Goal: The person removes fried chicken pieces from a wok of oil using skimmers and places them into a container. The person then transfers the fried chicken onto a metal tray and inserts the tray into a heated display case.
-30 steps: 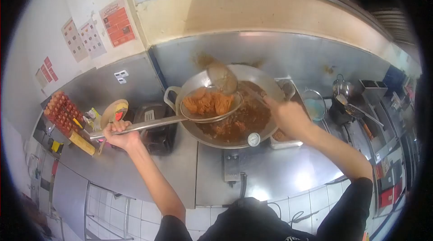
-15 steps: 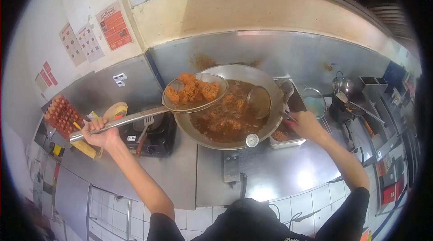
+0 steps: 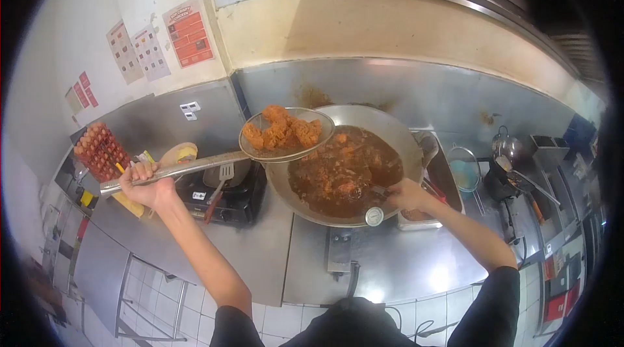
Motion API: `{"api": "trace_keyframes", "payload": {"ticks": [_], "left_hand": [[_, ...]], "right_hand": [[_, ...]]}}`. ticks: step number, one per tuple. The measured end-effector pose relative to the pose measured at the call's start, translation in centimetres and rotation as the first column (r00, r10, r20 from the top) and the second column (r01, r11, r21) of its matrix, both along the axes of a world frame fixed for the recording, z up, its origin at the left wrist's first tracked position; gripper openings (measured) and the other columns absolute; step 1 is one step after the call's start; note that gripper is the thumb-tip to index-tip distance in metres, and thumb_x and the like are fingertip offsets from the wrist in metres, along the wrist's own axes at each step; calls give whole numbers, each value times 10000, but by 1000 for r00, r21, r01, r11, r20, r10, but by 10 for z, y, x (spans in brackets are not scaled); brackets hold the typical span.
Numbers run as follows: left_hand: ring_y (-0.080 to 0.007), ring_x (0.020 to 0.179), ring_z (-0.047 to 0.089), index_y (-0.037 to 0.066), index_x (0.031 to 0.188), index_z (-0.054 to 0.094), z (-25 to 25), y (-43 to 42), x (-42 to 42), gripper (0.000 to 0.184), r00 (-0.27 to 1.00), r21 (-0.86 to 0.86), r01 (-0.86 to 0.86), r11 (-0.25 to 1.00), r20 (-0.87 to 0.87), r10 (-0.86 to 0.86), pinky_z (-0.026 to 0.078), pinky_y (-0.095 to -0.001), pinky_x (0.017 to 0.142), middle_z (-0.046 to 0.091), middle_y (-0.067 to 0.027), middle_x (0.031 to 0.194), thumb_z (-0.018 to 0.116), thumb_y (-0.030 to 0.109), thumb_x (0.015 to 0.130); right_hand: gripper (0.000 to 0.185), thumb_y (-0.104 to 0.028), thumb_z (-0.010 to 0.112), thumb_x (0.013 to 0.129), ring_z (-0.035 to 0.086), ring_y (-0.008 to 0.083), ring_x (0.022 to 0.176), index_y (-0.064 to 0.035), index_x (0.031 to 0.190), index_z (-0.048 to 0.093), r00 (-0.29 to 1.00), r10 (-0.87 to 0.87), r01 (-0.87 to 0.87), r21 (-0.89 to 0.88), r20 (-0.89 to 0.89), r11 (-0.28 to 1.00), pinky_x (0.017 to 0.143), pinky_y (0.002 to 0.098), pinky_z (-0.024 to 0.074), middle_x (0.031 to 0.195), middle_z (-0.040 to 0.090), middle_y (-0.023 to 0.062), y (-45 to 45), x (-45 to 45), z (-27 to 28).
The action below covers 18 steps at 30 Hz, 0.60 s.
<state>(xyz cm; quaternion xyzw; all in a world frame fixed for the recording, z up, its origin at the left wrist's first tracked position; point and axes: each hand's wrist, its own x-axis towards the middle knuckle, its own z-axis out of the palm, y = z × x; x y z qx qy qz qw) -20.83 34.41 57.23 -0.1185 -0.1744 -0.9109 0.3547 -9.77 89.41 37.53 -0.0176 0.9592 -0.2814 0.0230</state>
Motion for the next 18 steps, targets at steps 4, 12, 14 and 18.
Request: {"api": "trace_keyframes", "payload": {"ticks": [4, 12, 14, 18], "left_hand": [[-96, 472, 321, 178, 627, 357, -4, -1, 0, 275, 1000, 15, -5, 1000, -15, 5, 305, -267, 540, 322, 46, 528, 567, 205, 802], [-102, 465, 339, 174, 627, 351, -14, -12, 4, 303, 998, 26, 51, 998, -41, -50, 309, -265, 524, 334, 34, 528, 574, 203, 831], [-102, 464, 337, 175, 628, 342, -14, -12, 8, 306, 999, 4, 29, 1000, -26, -29, 314, -271, 533, 331, 34, 527, 566, 203, 835], [-101, 464, 333, 173, 637, 332, -20, -19, 11, 301, 999, -40, 23, 999, -39, -24, 321, -277, 551, 332, 37, 526, 550, 199, 844]], "right_hand": [[420, -226, 695, 790, 696, 262, 795, 14, 1134, 689, 988, -68, 98, -217, 141, 971, 773, 356, 533, 901, 713, 215, -25, -23, -1], [414, -190, 730, 798, 614, 165, 574, 41, 1139, 682, 989, -106, 139, -382, 107, 913, 577, 324, 508, 763, 699, 166, -55, -53, -19], [401, -169, 718, 824, 557, 134, 544, 28, 1171, 674, 978, -128, 189, -429, 167, 883, 511, 301, 466, 732, 660, 116, -62, -50, -2], [413, -152, 698, 864, 483, 98, 507, 25, 1234, 643, 966, -153, 239, -498, 208, 834, 444, 286, 410, 677, 612, 60, -71, -60, -2]]}}
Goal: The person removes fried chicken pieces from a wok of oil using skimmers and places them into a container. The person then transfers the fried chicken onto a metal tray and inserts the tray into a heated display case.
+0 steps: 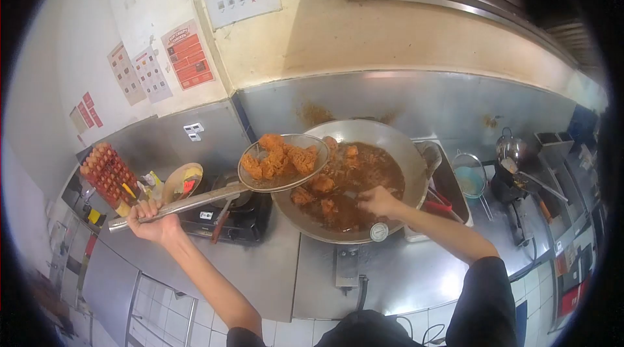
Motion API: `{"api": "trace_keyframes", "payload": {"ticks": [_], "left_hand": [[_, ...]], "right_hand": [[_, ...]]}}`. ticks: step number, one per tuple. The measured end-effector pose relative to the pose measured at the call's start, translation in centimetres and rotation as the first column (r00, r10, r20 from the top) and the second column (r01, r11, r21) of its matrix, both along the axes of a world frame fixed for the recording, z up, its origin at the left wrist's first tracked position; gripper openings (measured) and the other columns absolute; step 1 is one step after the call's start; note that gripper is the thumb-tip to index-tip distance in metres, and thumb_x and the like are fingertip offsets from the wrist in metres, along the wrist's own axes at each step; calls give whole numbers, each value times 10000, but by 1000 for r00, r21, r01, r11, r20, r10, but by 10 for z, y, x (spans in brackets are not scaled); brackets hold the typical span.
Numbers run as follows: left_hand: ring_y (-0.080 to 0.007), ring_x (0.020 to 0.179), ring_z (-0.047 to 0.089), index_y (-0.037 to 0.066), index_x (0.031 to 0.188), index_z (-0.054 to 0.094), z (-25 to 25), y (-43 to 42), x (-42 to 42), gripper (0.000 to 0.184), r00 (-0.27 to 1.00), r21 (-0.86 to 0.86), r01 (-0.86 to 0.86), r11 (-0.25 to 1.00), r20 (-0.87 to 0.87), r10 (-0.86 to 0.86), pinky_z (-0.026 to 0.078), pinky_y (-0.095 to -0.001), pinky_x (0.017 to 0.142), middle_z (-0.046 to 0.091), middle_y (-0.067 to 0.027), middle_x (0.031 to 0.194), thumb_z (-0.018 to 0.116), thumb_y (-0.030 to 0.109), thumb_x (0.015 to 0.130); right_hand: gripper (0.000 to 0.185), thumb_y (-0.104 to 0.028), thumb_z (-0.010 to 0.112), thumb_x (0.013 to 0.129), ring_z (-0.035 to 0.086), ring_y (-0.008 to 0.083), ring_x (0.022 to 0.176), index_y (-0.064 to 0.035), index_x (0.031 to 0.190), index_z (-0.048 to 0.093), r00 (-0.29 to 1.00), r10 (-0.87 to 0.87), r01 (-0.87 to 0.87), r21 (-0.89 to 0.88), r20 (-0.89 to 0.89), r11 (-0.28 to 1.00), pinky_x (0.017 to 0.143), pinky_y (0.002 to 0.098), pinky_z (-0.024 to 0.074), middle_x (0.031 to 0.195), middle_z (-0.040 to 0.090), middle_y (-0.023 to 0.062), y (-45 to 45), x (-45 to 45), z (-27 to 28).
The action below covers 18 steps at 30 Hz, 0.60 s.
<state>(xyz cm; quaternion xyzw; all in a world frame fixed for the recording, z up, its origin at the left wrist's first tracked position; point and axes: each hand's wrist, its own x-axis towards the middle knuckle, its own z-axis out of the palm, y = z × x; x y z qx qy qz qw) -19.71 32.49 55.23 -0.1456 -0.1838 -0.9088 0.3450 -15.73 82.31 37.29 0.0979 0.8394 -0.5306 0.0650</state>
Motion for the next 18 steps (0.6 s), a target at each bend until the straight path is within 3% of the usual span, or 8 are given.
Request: {"api": "trace_keyframes", "payload": {"ticks": [3, 5, 7, 8, 10, 14, 18], "left_hand": [[-102, 463, 333, 171, 641, 336, -4, -5, 3, 298, 999, -8, 19, 1000, -26, -19, 316, -268, 541, 336, 35, 525, 552, 195, 844], [-102, 463, 334, 170, 642, 339, -5, -7, 5, 297, 998, -15, 33, 999, -48, -34, 313, -264, 532, 337, 35, 525, 555, 194, 844], [-102, 463, 339, 170, 642, 350, -6, -6, 8, 296, 1000, 30, -11, 999, -11, 11, 308, -257, 510, 335, 32, 522, 565, 200, 844], [-102, 463, 339, 170, 642, 350, -7, -5, 12, 296, 1000, 33, -15, 999, -9, 16, 308, -257, 510, 335, 32, 522, 565, 200, 844], [-100, 464, 342, 170, 641, 356, -4, 0, 17, 291, 999, 47, -26, 999, 22, 25, 309, -258, 496, 337, 29, 520, 565, 203, 842], [-100, 468, 338, 170, 647, 358, -11, -12, 16, 285, 999, 34, 42, 999, -9, -42, 309, -259, 504, 340, 26, 522, 566, 205, 839], [-93, 461, 337, 167, 638, 365, -20, -17, 16, 287, 998, 25, 59, 998, -39, -58, 314, -249, 498, 353, 31, 522, 579, 200, 826]], "right_hand": [[470, -191, 730, 822, 553, 148, 504, 5, 1240, 641, 1000, -15, 15, 41, -5, 999, 455, 315, 434, 660, 627, 94, -7, 0, 7], [427, -161, 736, 827, 535, 141, 499, 32, 1198, 652, 996, 47, -42, 77, -69, 996, 440, 300, 410, 681, 625, 76, -6, -10, -5], [385, -110, 712, 856, 473, 111, 477, 53, 1197, 639, 996, -50, 32, -216, -80, 976, 418, 272, 351, 670, 587, 37, -2, -17, -6], [385, -110, 712, 856, 473, 111, 477, 53, 1197, 639, 996, -45, 28, -213, -78, 977, 418, 272, 351, 670, 587, 37, 2, -18, -2], [334, -60, 683, 879, 403, 71, 470, 65, 1184, 628, 997, -70, 83, -476, 45, 876, 408, 246, 285, 654, 538, 2, 9, -22, 9], [321, -51, 681, 885, 374, 53, 472, 62, 1180, 622, 993, -110, 120, -532, 50, 838, 409, 235, 259, 642, 506, -13, 11, -14, 11], [379, -55, 692, 874, 399, 55, 488, 56, 1227, 611, 986, -167, 149, -478, 6, 865, 419, 232, 278, 647, 519, -10, 20, 3, 10]]}}
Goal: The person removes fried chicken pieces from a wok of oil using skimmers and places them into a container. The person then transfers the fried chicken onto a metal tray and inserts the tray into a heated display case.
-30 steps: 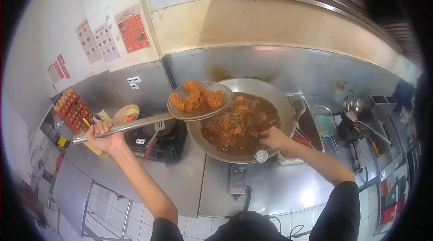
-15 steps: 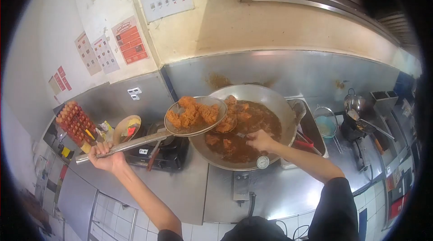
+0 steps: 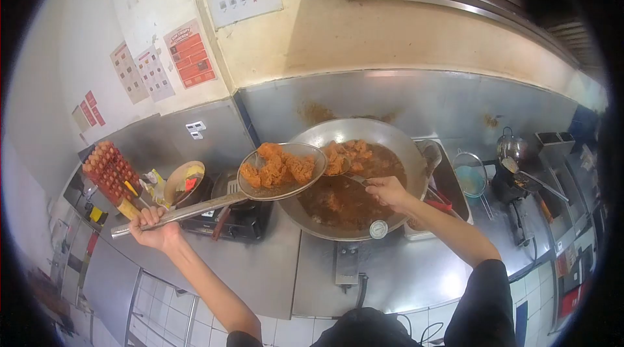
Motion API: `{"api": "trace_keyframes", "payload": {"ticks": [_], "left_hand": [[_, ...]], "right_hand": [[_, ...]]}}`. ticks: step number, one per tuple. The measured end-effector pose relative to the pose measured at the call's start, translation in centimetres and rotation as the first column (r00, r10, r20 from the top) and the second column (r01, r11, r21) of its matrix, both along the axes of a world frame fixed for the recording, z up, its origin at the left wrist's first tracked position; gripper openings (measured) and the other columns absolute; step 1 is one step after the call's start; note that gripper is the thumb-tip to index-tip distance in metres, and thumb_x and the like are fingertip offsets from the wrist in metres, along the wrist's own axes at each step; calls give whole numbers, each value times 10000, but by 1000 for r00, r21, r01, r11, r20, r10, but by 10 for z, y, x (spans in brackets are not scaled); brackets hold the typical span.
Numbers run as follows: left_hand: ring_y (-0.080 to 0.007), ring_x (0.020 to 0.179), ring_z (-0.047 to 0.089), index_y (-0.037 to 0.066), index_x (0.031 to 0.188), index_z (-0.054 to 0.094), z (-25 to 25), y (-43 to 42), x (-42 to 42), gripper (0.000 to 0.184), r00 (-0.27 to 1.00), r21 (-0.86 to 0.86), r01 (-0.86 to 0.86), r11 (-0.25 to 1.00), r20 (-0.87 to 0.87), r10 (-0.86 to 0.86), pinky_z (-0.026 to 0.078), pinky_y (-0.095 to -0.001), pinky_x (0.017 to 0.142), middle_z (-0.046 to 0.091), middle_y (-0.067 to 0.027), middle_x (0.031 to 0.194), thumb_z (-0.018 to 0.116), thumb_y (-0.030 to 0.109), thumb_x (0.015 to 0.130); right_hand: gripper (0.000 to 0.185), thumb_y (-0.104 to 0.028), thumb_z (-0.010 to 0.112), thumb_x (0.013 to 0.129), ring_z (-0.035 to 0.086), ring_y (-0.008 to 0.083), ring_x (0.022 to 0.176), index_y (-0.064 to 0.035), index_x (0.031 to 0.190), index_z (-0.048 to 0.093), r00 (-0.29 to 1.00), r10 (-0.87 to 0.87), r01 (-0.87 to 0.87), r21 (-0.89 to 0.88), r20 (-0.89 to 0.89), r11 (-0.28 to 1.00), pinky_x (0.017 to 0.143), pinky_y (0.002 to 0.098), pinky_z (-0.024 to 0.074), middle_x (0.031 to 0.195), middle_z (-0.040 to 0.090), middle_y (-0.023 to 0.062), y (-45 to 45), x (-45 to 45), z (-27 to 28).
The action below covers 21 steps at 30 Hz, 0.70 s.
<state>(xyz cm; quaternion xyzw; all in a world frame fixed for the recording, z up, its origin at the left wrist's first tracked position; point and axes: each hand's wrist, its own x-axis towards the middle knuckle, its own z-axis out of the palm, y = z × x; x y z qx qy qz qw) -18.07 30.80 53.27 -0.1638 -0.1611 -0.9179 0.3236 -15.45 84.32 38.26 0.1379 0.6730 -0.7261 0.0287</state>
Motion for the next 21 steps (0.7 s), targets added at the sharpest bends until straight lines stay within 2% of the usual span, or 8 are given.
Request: {"api": "trace_keyframes", "payload": {"ticks": [2, 4, 5, 7, 11, 13, 21], "left_hand": [[-88, 450, 340, 162, 629, 378, -3, -1, -3, 285, 1000, 10, 6, 1000, -1, -6, 319, -241, 485, 361, 36, 523, 592, 196, 814], [-89, 458, 339, 165, 628, 375, -8, -1, -6, 281, 1000, -16, 14, 1000, -13, -14, 315, -250, 503, 357, 37, 521, 568, 208, 828], [-89, 458, 339, 165, 628, 375, -8, 2, -6, 281, 1000, -8, 0, 1000, -4, 0, 315, -250, 503, 357, 37, 521, 568, 208, 828], [-96, 480, 323, 170, 629, 375, -10, 8, -6, 283, 999, 27, -7, 1000, 33, 6, 312, -250, 523, 345, 27, 525, 566, 198, 835], [-98, 479, 340, 168, 631, 393, -25, 15, -16, 264, 999, 50, 13, 999, 31, -14, 321, -254, 512, 349, 25, 523, 564, 188, 831], [-98, 473, 342, 166, 630, 384, -27, 23, -22, 265, 999, 75, 40, 996, 24, -42, 318, -256, 501, 353, 27, 523, 559, 183, 829], [-93, 444, 333, 174, 622, 364, -34, 63, -39, 293, 994, 57, 49, 997, 99, -54, 298, -251, 476, 370, 33, 515, 564, 206, 833]], "right_hand": [[419, -57, 695, 871, 415, 58, 495, 55, 1262, 597, 1000, 1, -1, 19, -14, 1000, 425, 231, 292, 652, 530, -6, 7, 11, 6], [462, -59, 700, 864, 454, 62, 522, 56, 1295, 579, 999, -31, 34, 147, -21, 989, 442, 231, 325, 679, 561, 11, 12, 31, 22], [462, -59, 700, 864, 454, 62, 522, 56, 1295, 579, 1000, -17, 19, 155, -12, 988, 442, 231, 325, 679, 561, 11, 14, 41, 32], [453, -60, 694, 866, 477, 63, 540, 59, 1289, 584, 996, -47, 69, 344, -73, 936, 453, 231, 344, 698, 583, 25, 23, 58, 48], [436, -62, 685, 869, 472, 58, 542, 57, 1278, 596, 988, -89, 128, 341, -127, 931, 452, 235, 342, 685, 575, 16, 47, 82, 52], [429, -79, 692, 872, 463, 51, 534, 52, 1271, 606, 986, -121, 162, 480, -115, 862, 458, 224, 332, 678, 573, -4, 51, 97, 71], [435, -32, 656, 878, 420, 22, 511, -1, 1308, 599, 987, -109, 146, 382, -118, 913, 459, 204, 304, 651, 554, -48, 38, 135, 122]]}}
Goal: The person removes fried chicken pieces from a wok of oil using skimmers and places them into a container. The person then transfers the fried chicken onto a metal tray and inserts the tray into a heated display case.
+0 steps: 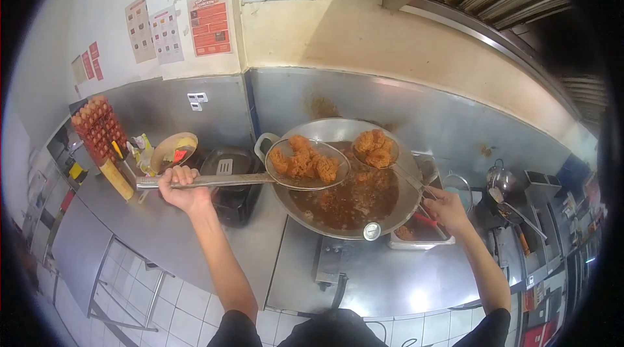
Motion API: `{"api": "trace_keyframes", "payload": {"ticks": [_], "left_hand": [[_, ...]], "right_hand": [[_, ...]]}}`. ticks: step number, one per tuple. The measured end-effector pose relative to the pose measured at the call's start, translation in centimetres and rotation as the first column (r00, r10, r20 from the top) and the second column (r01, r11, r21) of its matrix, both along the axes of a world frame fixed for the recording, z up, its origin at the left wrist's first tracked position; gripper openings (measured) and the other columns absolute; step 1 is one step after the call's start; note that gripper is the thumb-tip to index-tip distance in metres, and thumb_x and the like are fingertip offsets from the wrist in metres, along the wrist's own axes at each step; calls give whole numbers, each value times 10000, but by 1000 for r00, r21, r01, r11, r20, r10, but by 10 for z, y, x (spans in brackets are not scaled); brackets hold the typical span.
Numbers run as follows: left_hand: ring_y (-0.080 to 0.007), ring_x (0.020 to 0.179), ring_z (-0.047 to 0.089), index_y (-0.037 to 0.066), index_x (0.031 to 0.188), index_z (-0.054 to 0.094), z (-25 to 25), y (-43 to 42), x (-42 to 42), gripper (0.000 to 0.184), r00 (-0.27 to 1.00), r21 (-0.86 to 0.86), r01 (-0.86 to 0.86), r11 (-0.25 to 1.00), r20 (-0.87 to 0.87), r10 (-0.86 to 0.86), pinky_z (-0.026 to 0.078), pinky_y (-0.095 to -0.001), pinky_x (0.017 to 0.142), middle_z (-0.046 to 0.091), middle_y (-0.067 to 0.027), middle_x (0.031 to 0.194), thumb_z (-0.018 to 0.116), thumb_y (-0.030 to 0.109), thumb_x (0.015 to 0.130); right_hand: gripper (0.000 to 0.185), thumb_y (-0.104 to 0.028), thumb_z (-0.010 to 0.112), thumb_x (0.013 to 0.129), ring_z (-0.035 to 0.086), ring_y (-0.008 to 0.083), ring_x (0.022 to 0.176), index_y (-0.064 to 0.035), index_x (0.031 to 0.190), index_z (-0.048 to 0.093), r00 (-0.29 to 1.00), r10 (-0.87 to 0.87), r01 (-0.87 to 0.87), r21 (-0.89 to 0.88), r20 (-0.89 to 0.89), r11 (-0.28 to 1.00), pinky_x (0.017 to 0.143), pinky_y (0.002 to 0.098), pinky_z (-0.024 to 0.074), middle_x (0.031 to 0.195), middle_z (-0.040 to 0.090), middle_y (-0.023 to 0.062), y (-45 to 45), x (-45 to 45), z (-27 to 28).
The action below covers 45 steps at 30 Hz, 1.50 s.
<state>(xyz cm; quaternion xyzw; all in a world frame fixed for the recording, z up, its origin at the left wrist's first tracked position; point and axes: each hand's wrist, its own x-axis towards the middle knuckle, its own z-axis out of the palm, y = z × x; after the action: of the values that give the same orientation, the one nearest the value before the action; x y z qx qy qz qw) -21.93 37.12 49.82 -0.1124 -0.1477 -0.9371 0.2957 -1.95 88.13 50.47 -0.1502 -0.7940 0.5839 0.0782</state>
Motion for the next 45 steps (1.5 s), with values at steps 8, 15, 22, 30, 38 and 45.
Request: {"api": "trace_keyframes", "payload": {"ticks": [8, 15, 22, 30, 38, 45], "left_hand": [[-100, 463, 311, 167, 620, 345, -3, 37, -8, 302, 996, 37, 7, 999, 94, -10, 282, -256, 483, 339, 30, 531, 570, 227, 812], [-104, 477, 321, 163, 617, 342, -12, 47, -12, 303, 993, 74, 30, 997, 116, -38, 283, -249, 473, 343, 24, 549, 587, 220, 787], [-106, 470, 326, 161, 616, 344, -25, 48, -7, 296, 989, 93, 54, 994, 132, -66, 296, -251, 466, 351, 19, 537, 577, 209, 792], [-108, 467, 310, 158, 634, 354, -29, 49, 8, 274, 995, 101, 51, 994, 84, -59, 283, -264, 494, 356, 15, 526, 565, 207, 801], [-103, 466, 314, 163, 627, 356, -31, 45, 15, 285, 994, 93, 80, 992, 61, -86, 279, -264, 498, 362, 20, 526, 575, 214, 802], [-100, 460, 324, 171, 617, 358, -33, 49, 14, 293, 993, 79, 90, 993, 72, -96, 277, -257, 489, 363, 26, 524, 581, 218, 801]], "right_hand": [[459, -82, 686, 857, 503, 70, 525, 3, 1300, 601, 998, 37, -30, 126, -49, 992, 490, 254, 406, 621, 572, 0, -22, -12, -8], [471, -122, 681, 829, 637, 235, 557, -23, 1284, 610, 964, 224, -50, 725, -145, 686, 591, 373, 498, 669, 655, 172, -47, -6, 2], [413, -58, 626, 839, 662, 404, 672, -10, 1248, 601, 966, 254, -109, 828, -41, 550, 670, 447, 554, 746, 662, 251, -61, 0, 21], [530, -49, 614, 819, 671, 349, 626, 18, 1334, 508, 958, 283, -114, 971, 51, 209, 564, 449, 536, 666, 646, 204, -58, -4, 7], [706, -34, 656, 713, 651, 304, 572, 12, 1392, 466, 944, 322, -92, 994, 66, 67, 537, 403, 532, 730, 644, 144, -56, 7, 17], [687, -104, 657, 726, 619, 213, 519, 15, 1382, 491, 919, 389, -26, 994, 64, -102, 493, 327, 517, 690, 596, 83, -75, 20, 31]]}}
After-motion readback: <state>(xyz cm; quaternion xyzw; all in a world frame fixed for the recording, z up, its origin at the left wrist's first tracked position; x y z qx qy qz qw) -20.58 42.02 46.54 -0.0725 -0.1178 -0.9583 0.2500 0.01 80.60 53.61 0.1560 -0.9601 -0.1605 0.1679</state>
